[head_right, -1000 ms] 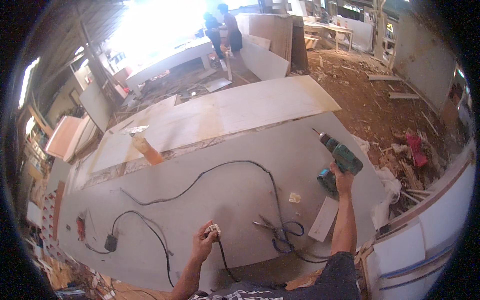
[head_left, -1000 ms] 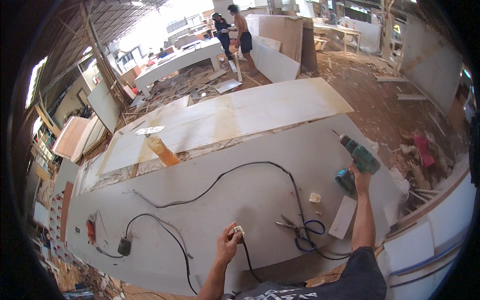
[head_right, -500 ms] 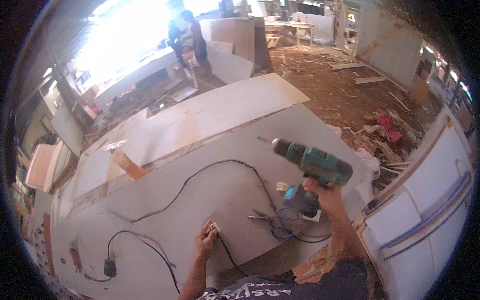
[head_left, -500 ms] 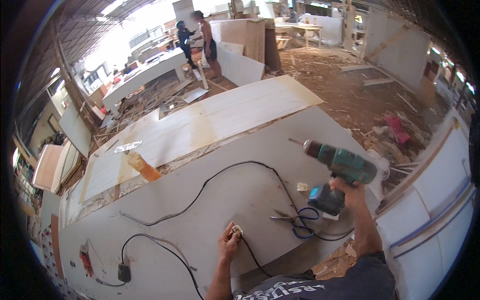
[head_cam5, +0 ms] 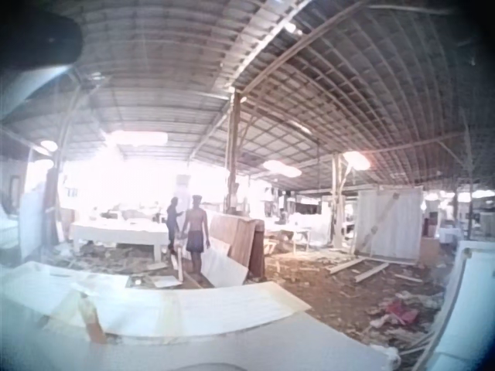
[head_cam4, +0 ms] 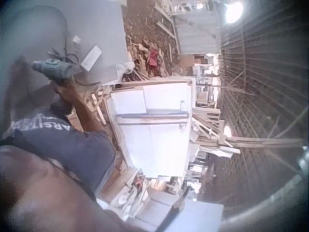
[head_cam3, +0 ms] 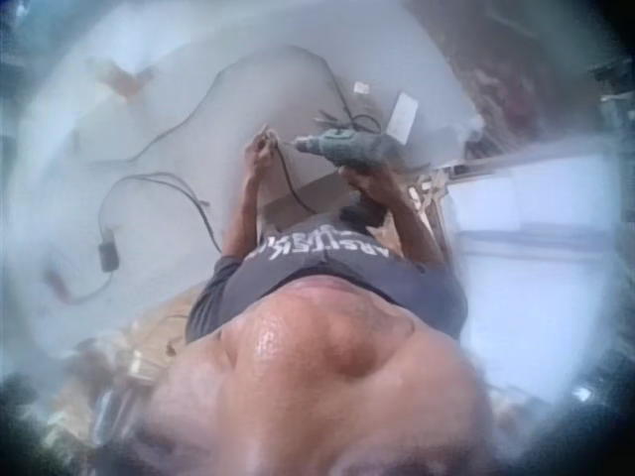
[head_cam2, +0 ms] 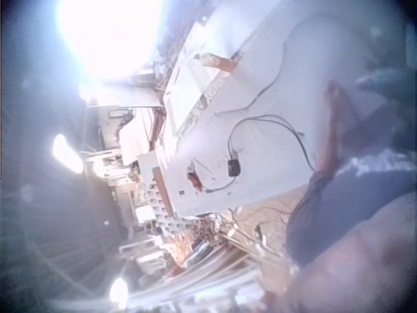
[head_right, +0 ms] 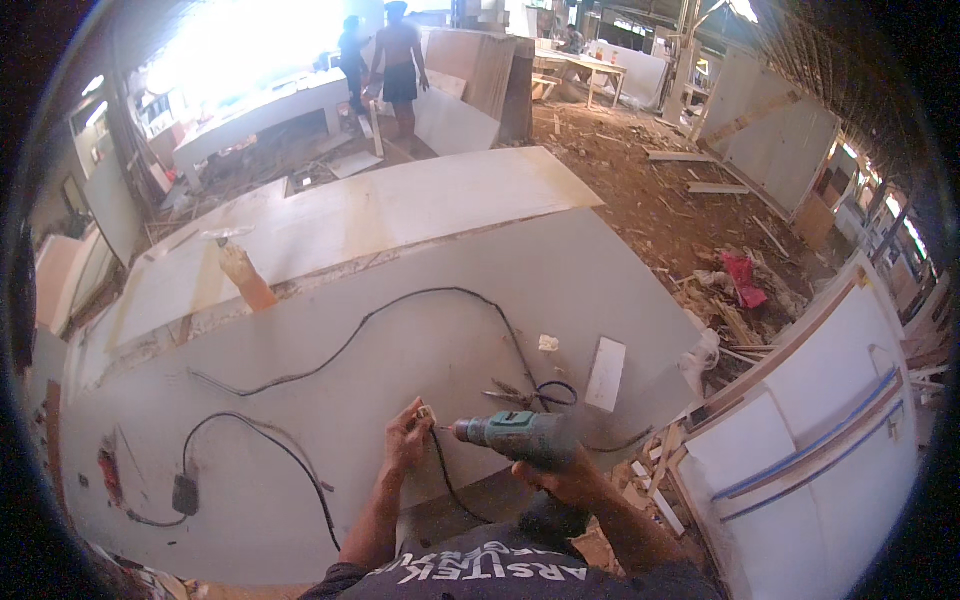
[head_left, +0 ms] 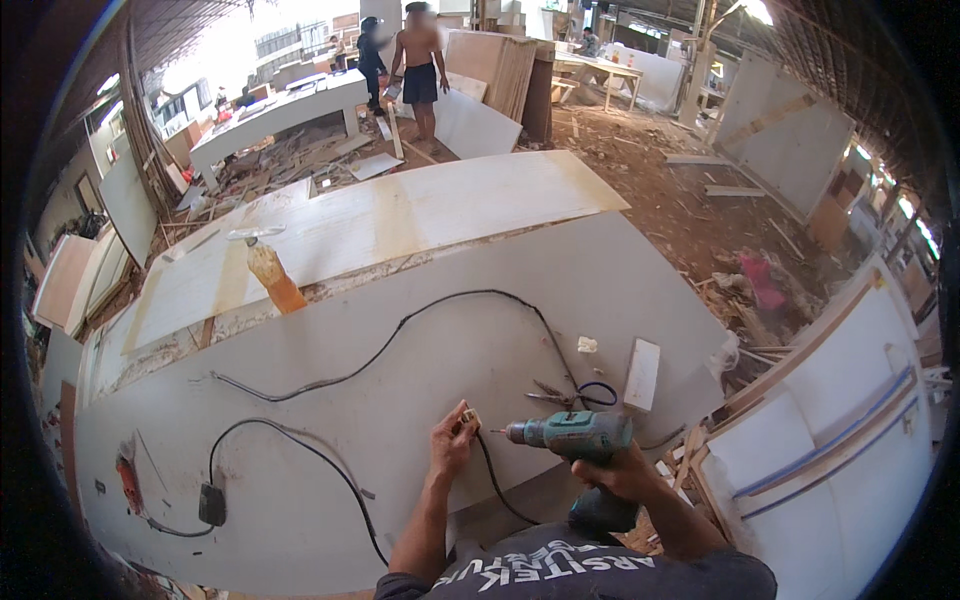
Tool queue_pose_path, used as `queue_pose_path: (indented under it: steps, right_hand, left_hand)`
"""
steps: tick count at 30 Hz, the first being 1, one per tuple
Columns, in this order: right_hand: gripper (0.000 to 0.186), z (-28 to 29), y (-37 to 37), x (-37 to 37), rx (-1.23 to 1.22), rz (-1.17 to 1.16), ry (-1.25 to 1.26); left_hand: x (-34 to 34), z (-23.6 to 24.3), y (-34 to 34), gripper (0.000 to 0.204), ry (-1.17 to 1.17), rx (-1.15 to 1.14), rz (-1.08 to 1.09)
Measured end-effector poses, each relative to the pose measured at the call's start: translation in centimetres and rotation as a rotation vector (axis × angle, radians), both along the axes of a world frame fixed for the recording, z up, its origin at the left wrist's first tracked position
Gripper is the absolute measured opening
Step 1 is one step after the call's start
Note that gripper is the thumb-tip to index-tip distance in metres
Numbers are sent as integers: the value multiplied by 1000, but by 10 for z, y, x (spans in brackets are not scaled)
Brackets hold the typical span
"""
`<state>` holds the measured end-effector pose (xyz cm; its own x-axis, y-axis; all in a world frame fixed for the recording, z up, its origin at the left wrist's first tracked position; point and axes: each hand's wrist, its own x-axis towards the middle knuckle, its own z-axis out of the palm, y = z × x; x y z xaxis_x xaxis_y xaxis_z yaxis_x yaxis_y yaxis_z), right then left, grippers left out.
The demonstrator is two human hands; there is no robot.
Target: The person prepares an electrical plug for wiring by stripping a wire using shears and then using a power drill to secure the internal components of the plug.
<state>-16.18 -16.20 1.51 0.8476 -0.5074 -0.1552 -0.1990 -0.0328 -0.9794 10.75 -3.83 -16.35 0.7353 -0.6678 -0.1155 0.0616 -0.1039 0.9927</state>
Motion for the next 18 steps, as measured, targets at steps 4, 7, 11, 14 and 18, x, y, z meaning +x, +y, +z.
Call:
queue_pose_path:
  steps: [4, 7, 11, 14, 18]
  right_hand:
    - [32, 13, 1, 11, -109, 6, 5]
    - [32, 23, 2, 18, -129, -8, 32]
    - [30, 21, 3, 22, -231, -17, 28]
    - [30, 11, 9, 17, -141, -121, 23]
    - [33, 11, 19, 17, -65, -140, 16]
  left_hand:
    - [-2, -4, 0, 46, 2, -66, 17]
    - [-7, 10, 1, 47, -6, -68, 14]
    - [-6, 13, 2, 46, -76, 24, -5]
    - [-9, 10, -3, 46, -109, -10, -3]
    - [1, -7, -4, 47, -27, -30, -13]
